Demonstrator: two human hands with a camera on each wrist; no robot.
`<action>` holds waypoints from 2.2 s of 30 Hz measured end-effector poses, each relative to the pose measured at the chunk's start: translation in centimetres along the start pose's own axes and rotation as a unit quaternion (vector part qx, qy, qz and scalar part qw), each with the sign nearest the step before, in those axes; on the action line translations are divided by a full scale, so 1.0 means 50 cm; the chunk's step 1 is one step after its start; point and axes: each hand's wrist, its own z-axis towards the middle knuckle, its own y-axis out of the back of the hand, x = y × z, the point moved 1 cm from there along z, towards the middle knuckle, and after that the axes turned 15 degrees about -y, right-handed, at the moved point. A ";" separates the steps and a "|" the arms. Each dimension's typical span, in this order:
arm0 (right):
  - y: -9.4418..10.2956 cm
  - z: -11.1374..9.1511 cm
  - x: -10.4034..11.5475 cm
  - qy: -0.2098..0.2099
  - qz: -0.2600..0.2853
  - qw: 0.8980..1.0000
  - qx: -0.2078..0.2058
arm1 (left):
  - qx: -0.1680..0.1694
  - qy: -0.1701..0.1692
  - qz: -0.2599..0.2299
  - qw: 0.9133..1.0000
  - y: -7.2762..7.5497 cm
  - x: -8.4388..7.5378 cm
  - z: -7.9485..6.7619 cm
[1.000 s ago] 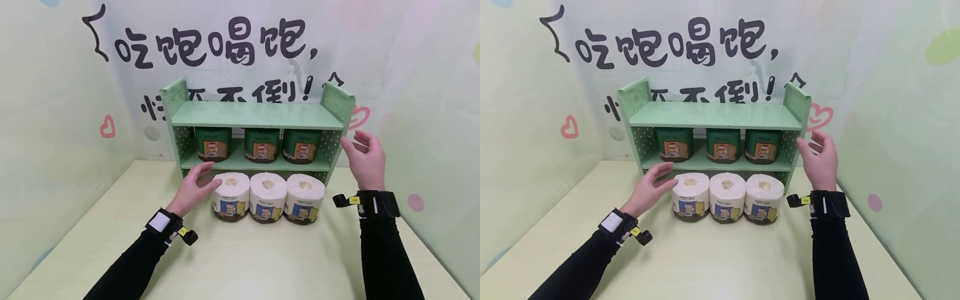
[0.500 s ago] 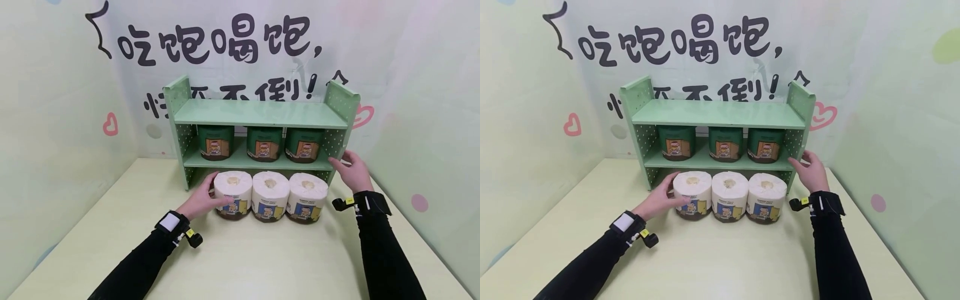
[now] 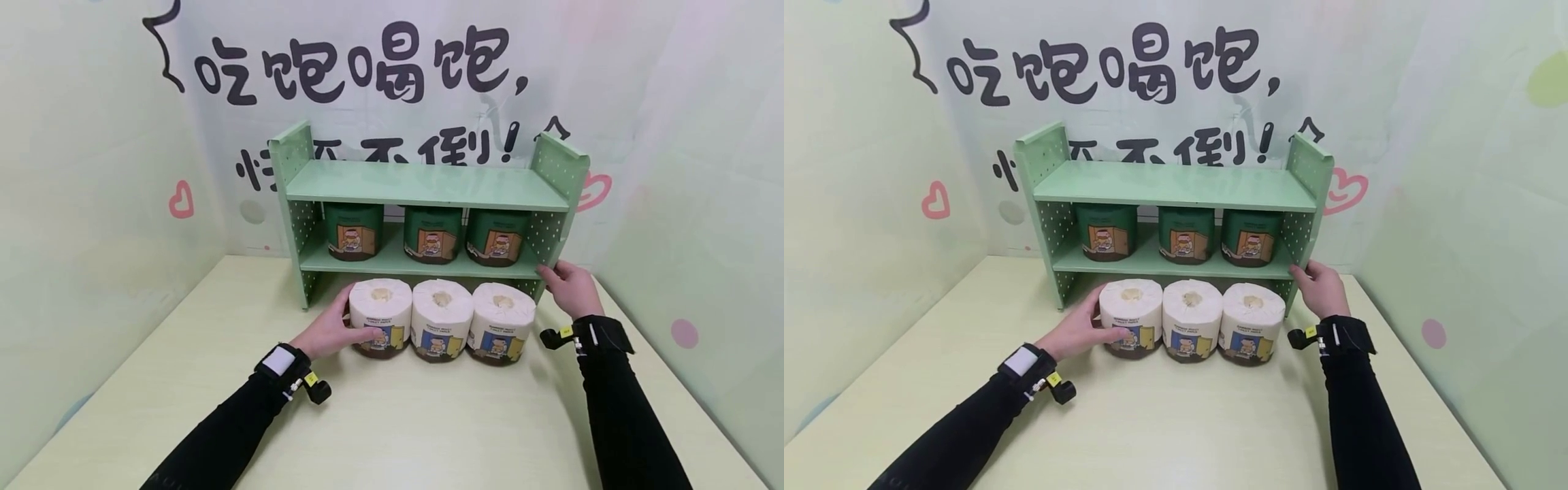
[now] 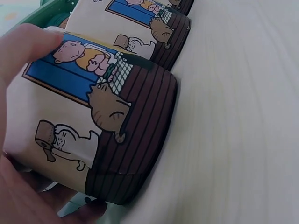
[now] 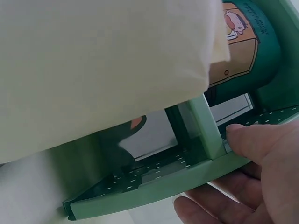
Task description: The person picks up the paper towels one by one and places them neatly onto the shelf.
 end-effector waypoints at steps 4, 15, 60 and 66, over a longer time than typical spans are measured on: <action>-0.003 0.000 -0.004 -0.004 -0.006 1.000 -0.007 | 0.001 0.005 0.013 1.000 0.002 0.000 -0.001; -0.004 -0.001 0.000 -0.001 -0.011 1.000 -0.012 | 0.006 -0.018 0.000 1.000 0.002 -0.002 0.001; -0.008 -0.004 0.001 -0.007 -0.028 0.999 -0.016 | -0.006 -0.024 -0.003 1.000 0.038 -0.024 -0.004; -0.009 -0.003 -0.001 -0.006 -0.027 0.999 -0.016 | -0.016 -0.037 -0.018 0.999 0.043 -0.030 -0.003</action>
